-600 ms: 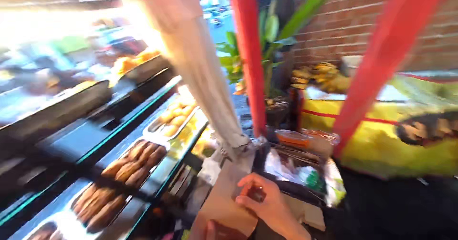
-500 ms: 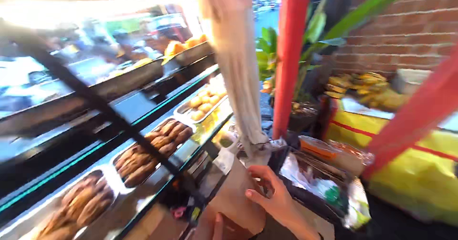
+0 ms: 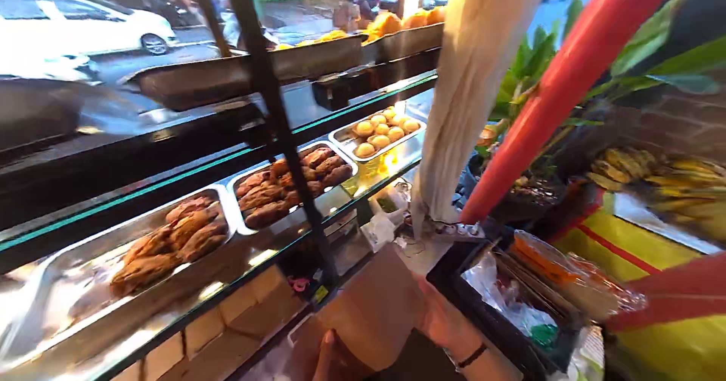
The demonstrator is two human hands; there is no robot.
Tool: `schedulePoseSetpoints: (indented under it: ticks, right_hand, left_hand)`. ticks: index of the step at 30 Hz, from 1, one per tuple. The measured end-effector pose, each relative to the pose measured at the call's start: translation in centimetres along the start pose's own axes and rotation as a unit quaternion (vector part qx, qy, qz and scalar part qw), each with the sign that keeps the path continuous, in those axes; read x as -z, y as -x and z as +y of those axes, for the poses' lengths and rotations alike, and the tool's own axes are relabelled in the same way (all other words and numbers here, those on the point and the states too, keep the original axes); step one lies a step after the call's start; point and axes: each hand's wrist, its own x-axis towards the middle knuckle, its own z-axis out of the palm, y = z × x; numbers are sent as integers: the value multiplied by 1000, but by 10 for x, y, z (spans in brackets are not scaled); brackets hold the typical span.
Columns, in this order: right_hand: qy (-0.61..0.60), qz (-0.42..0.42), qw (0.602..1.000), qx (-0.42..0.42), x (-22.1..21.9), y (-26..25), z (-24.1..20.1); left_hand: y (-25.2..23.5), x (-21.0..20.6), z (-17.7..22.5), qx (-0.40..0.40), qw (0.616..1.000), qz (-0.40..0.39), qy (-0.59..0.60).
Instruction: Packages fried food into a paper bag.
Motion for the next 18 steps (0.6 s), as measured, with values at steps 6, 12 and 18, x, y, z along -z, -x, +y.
schedulePoseSetpoints:
  ticks: [6,12,18]
  right_hand:
    - [-99,12,992,78,19,62,31]
    - [-22,167,950,265,80,144,-23]
    - [236,558,726,325,180,174,-84]
  left_hand:
    - [-11,-63,-53,124,987,-98,-15]
    - [19,-223,-122,190,942,-270,-59]
    - [44,-358,-210,185,846,-486,-117]
